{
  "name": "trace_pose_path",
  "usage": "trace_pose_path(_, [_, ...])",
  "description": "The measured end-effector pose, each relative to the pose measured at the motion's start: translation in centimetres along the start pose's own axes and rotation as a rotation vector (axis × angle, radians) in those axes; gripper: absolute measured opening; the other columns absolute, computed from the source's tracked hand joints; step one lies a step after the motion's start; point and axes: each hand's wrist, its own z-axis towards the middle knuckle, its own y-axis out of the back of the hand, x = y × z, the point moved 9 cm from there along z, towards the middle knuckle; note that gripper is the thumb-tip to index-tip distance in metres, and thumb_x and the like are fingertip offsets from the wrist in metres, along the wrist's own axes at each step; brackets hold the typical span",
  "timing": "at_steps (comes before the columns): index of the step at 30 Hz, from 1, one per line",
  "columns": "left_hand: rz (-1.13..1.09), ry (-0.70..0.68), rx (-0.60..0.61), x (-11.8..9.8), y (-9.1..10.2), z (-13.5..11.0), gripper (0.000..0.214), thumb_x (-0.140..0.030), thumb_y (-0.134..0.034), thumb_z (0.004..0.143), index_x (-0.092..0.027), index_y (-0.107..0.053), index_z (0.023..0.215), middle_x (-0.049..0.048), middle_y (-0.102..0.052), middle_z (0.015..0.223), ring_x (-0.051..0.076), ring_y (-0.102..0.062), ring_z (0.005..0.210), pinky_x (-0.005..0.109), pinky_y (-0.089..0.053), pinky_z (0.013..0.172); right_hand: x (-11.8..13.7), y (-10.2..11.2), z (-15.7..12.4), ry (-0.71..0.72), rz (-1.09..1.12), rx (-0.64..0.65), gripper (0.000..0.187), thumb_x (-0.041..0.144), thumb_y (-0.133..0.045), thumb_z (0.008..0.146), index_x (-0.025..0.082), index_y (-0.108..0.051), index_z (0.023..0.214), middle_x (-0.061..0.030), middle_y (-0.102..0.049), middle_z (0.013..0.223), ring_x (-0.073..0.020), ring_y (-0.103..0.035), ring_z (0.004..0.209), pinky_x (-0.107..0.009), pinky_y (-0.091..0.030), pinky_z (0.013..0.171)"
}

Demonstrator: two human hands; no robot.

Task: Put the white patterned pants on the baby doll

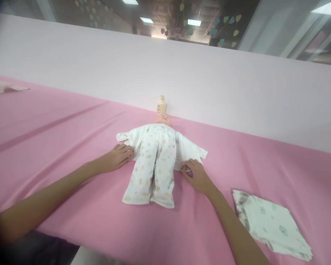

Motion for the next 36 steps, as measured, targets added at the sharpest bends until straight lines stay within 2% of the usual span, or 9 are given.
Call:
trace_pose_path(4, [-0.081,0.092,-0.013,-0.5,-0.3,0.7,0.017,-0.030,-0.045,0.109,-0.024,-0.061,0.113,0.0095,-0.066,0.133,0.028,-0.056,0.118,0.047,-0.040,0.104,1.1,-0.4,-0.3,0.075,-0.078,-0.071,0.014,0.032,-0.057,0.105,0.028,-0.069,0.111,-0.0083,-0.068,0.123,-0.0289,-0.061,0.116,-0.052,-0.047,0.105])
trace_pose_path(7, [-0.181,0.124,0.019,-1.0,-1.2,1.5,0.021,-0.042,-0.055,0.106,-0.025,-0.061,0.117,0.0086,-0.066,0.132,0.029,-0.056,0.122,0.047,-0.040,0.106,2.1,-1.4,-0.3,0.102,-0.047,-0.045,0.019,0.029,-0.057,0.105,0.029,-0.067,0.121,-0.0087,-0.066,0.133,-0.0302,-0.058,0.126,-0.053,-0.046,0.109])
trace_pose_path(9, [-0.209,0.157,0.032,-1.1,-1.7,1.9,0.024,-0.044,-0.056,0.104,-0.025,-0.061,0.118,0.0088,-0.067,0.128,0.030,-0.057,0.117,0.046,-0.042,0.103,2.5,-1.8,-0.2,0.101,-0.022,-0.026,0.021,0.030,-0.058,0.105,0.029,-0.067,0.123,-0.0094,-0.066,0.133,-0.0305,-0.059,0.124,-0.053,-0.048,0.107])
trace_pose_path(15, [-0.237,0.205,0.006,-0.7,-2.4,2.0,0.025,-0.021,-0.044,0.101,-0.024,-0.060,0.120,0.0085,-0.066,0.122,0.028,-0.055,0.108,0.045,-0.042,0.099,2.3,-2.0,0.1,0.036,0.031,-0.018,0.021,0.029,-0.058,0.103,0.029,-0.068,0.121,-0.0096,-0.067,0.125,-0.0313,-0.060,0.118,-0.050,-0.052,0.101])
trace_pose_path(21, [-0.270,0.278,0.010,0.1,-2.5,2.0,0.019,-0.039,-0.061,0.098,-0.024,-0.063,0.109,0.0054,-0.067,0.108,0.028,-0.054,0.103,0.045,-0.041,0.098,1.5,-2.1,0.4,-0.065,0.096,-0.040,0.009,0.033,-0.062,0.102,0.027,-0.066,0.106,-0.0072,-0.070,0.112,-0.0296,-0.061,0.109,-0.048,-0.051,0.097])
trace_pose_path(27, [-0.264,0.262,0.029,-0.1,-1.9,2.0,0.017,-0.037,-0.055,0.102,-0.024,-0.065,0.107,0.0060,-0.068,0.108,0.027,-0.055,0.104,0.046,-0.040,0.099,1.2,-2.0,0.6,-0.091,0.101,-0.019,0.009,0.035,-0.061,0.102,0.027,-0.065,0.103,-0.0067,-0.070,0.111,-0.0293,-0.060,0.108,-0.047,-0.051,0.096])
trace_pose_path(30, [-0.219,0.321,-0.019,-1.1,-0.6,1.0,0.026,-0.044,-0.048,0.107,-0.023,-0.064,0.103,0.0078,-0.068,0.111,0.028,-0.055,0.103,0.047,-0.042,0.097,2.4,-0.9,-0.2,-0.143,0.037,-0.074,0.016,0.041,-0.057,0.105,0.027,-0.064,0.101,-0.0075,-0.071,0.109,-0.0302,-0.062,0.107,-0.049,-0.050,0.095])
trace_pose_path(32, [-0.230,0.395,-0.043,-2.5,0.1,0.0,0.034,-0.052,-0.046,0.108,-0.023,-0.062,0.097,0.0078,-0.069,0.104,0.028,-0.056,0.100,0.047,-0.044,0.093,4.1,-0.2,-1.1,-0.188,0.001,-0.112,0.024,0.049,-0.056,0.105,0.027,-0.062,0.099,-0.0085,-0.071,0.106,-0.0307,-0.063,0.102,-0.049,-0.049,0.093])
trace_pose_path(36, [-0.268,0.487,0.009,-6.5,-0.2,-1.1,0.048,-0.069,-0.058,0.098,-0.024,-0.054,0.082,0.0047,-0.065,0.082,0.028,-0.059,0.085,0.046,-0.046,0.084,8.4,-1.6,-2.7,-0.222,-0.037,-0.006,0.042,0.066,-0.060,0.100,0.028,-0.054,0.084,-0.0076,-0.069,0.086,-0.0292,-0.064,0.084,-0.047,-0.049,0.080])
